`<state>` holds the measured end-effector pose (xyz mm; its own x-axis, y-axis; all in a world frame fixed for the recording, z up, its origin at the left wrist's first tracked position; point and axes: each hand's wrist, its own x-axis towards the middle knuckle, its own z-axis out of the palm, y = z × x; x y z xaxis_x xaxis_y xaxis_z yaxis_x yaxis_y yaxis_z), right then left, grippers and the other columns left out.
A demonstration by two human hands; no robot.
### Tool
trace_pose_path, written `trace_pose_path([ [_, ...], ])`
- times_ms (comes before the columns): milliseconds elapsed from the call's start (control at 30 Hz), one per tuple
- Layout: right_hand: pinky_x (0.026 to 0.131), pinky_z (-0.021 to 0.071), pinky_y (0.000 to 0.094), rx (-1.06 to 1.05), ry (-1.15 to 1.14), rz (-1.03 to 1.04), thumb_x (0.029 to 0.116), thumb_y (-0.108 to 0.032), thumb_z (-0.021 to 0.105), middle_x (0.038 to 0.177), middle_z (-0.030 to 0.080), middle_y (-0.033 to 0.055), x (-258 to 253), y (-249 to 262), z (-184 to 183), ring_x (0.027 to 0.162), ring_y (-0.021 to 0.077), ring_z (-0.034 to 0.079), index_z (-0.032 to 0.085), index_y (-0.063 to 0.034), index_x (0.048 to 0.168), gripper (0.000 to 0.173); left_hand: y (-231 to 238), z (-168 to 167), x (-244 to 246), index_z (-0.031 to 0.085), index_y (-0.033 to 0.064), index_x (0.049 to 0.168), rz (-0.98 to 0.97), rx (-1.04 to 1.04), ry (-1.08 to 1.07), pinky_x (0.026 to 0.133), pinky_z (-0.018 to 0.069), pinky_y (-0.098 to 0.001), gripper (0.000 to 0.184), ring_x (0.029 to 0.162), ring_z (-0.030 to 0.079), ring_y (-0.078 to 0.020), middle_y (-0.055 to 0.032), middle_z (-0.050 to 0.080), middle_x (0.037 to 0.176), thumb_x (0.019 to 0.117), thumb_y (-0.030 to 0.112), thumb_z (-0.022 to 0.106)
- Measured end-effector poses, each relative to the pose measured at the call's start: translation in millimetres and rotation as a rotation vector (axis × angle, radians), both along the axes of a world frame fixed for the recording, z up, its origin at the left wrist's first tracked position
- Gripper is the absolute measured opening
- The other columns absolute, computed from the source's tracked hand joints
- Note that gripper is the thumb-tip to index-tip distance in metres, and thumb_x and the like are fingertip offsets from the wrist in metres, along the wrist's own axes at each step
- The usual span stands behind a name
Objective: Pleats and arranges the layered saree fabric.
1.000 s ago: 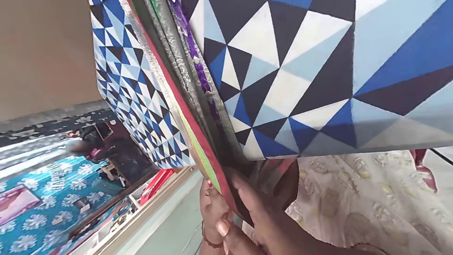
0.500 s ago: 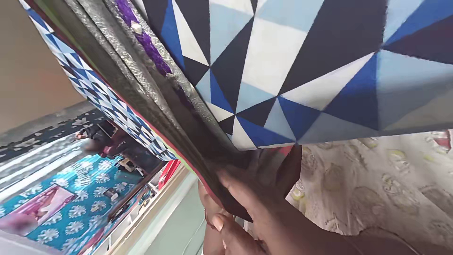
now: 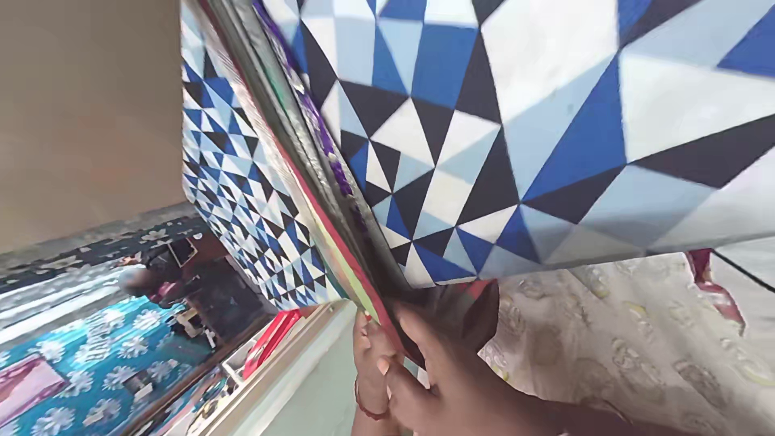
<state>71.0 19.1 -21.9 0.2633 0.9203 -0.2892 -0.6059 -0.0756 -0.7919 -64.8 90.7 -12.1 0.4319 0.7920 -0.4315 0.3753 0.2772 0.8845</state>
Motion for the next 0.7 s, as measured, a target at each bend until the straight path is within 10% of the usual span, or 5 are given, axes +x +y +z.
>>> trace_pose_path([
  [333,0.09,0.0553,0.0333,-0.033,0.062,0.191,0.0885,-0.024,0.073,0.108,0.069,0.0172,20,10,-4,0.102,0.018,0.067,0.064,0.005,0.12,0.044,4,-4,-7,0.065,0.0281,0.13,-0.07,0.039,-0.154,0.091,0.0546,-0.0189,0.033,0.103,0.067,0.0044,0.0134,0.073,0.114,0.0993,0.039,0.062],
  [700,0.104,0.0465,0.0425,-0.065,-0.057,0.228,0.0877,-0.029,0.071,0.136,0.057,0.0221,15,17,4,0.129,0.0312,0.052,0.067,0.0018,0.124,0.047,-3,-6,-14,0.064,0.0197,0.116,0.044,0.012,-0.039,0.082,0.0577,-0.0231,0.025,0.091,0.068,0.0016,0.0122,0.072,0.098,0.1008,0.039,0.061],
])
